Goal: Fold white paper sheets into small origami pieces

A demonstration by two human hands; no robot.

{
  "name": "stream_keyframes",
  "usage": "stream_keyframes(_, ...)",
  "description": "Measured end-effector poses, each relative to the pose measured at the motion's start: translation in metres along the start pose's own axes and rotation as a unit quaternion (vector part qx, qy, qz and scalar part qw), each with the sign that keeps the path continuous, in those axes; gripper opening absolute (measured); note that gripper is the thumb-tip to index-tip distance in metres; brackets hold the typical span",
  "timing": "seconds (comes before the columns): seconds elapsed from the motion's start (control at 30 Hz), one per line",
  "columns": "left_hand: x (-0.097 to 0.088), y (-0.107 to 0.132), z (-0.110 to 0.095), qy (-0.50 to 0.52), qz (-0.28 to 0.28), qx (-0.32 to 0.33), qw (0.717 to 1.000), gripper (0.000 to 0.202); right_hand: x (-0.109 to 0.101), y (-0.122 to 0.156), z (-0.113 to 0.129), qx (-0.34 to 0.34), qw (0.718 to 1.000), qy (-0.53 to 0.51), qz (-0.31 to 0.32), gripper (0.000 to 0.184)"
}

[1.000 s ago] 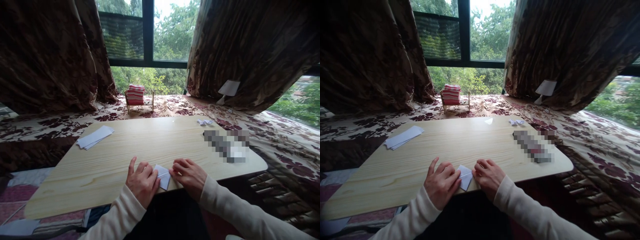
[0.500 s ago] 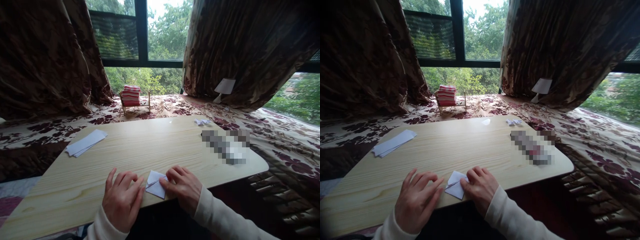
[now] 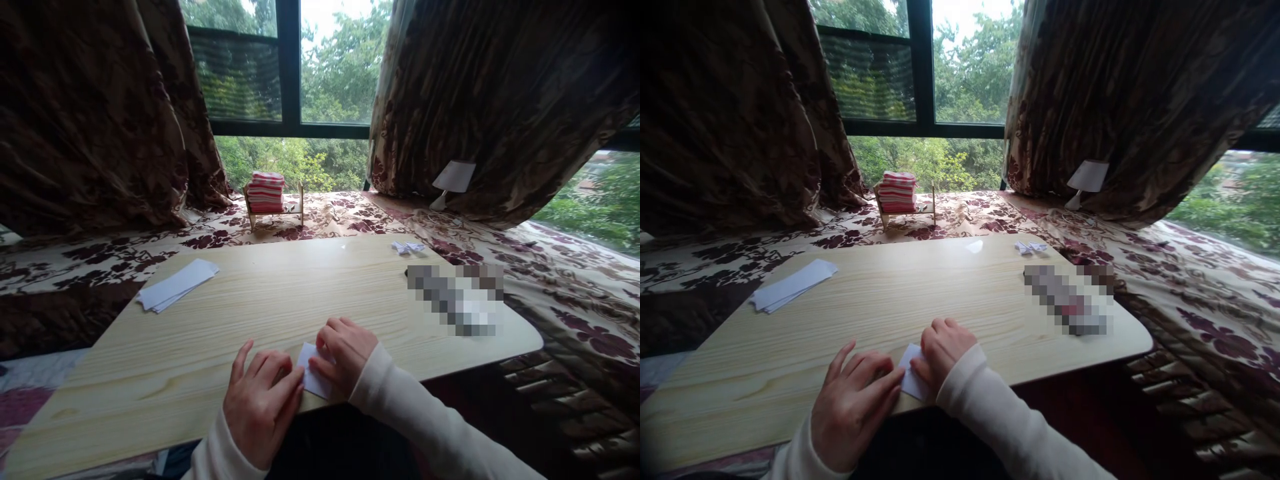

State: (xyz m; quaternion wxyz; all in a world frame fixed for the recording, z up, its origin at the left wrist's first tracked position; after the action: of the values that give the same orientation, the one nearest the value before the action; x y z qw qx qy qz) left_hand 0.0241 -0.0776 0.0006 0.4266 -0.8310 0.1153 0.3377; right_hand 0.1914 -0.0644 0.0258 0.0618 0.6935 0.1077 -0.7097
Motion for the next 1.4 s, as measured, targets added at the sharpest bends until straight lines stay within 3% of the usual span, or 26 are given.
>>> stream_keyframes(0.17, 0.002, 0.002, 0.002, 0.014, -0.014, -0.035, 0.999, 0.015, 0.008, 0.005, 0.01, 0.02, 1.0, -0.005, 0.004, 0.016)
stream_keyframes(0.47, 0.001, 0.002, 0.007, -0.006, -0.012, -0.038, 0.999, 0.014, -0.004, -0.004, 0.013, 0.035, 0.998, -0.001, 0.056, 0.018)
stream_keyframes(0.73, 0.006, 0.003, 0.013, 0.022, -0.05, -0.081, 0.995, 0.02, 0.016, -0.008, 0.005, 0.038, 0.992, -0.12, 0.0, 0.009)
stream_keyframes(0.83, 0.006, -0.013, 0.021, 0.052, -0.033, -0.127, 0.99, 0.021, 0.024, -0.017, 0.0, 0.062, 0.954, -0.294, -0.011, 0.012)
stream_keyframes(0.9, 0.007, -0.032, 0.029, 0.123, 0.006, -0.185, 0.975, 0.022, 0.027, -0.031, -0.006, 0.053, 0.876, -0.479, -0.022, 0.021)
stream_keyframes(0.97, 0.01, -0.054, 0.039, 0.238, 0.028, -0.261, 0.935, 0.027, 0.027, -0.05, -0.012, 0.044, 0.788, -0.612, -0.05, 0.031)
stream_keyframes(1.03, 0.014, -0.073, 0.051, 0.364, 0.001, -0.306, 0.88, 0.033, 0.027, -0.069, -0.017, 0.046, 0.748, -0.66, -0.061, 0.035)
stream_keyframes(1.07, 0.017, -0.08, 0.056, 0.406, -0.023, -0.316, 0.858, 0.034, 0.027, -0.078, -0.018, 0.049, 0.743, -0.666, -0.054, 0.035)
stream_keyframes(1.13, 0.022, -0.087, 0.067, 0.431, -0.056, -0.316, 0.843, 0.035, 0.031, -0.09, -0.02, 0.066, 0.734, -0.672, -0.075, 0.036)
stream_keyframes(1.3, 0.027, -0.08, 0.081, 0.352, -0.065, -0.291, 0.887, 0.035, 0.046, -0.097, -0.017, 0.071, 0.745, -0.654, -0.113, 0.035)
stream_keyframes(1.4, 0.028, -0.076, 0.079, 0.34, -0.052, -0.287, 0.894, 0.033, 0.048, -0.095, -0.016, 0.078, 0.75, -0.646, -0.119, 0.036)
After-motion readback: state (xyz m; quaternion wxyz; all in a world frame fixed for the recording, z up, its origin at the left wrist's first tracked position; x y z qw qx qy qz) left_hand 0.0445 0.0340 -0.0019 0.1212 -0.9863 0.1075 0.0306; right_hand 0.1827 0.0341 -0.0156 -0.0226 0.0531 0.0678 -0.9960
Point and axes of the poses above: each hand's wrist, its own y-axis away from the middle knuckle, its own x-axis out of the palm, z = x × y, the point moved 1 cm from there along -y, towards the middle knuckle, and after that the axes turned 12 degrees about y, right-handed, at the moved point
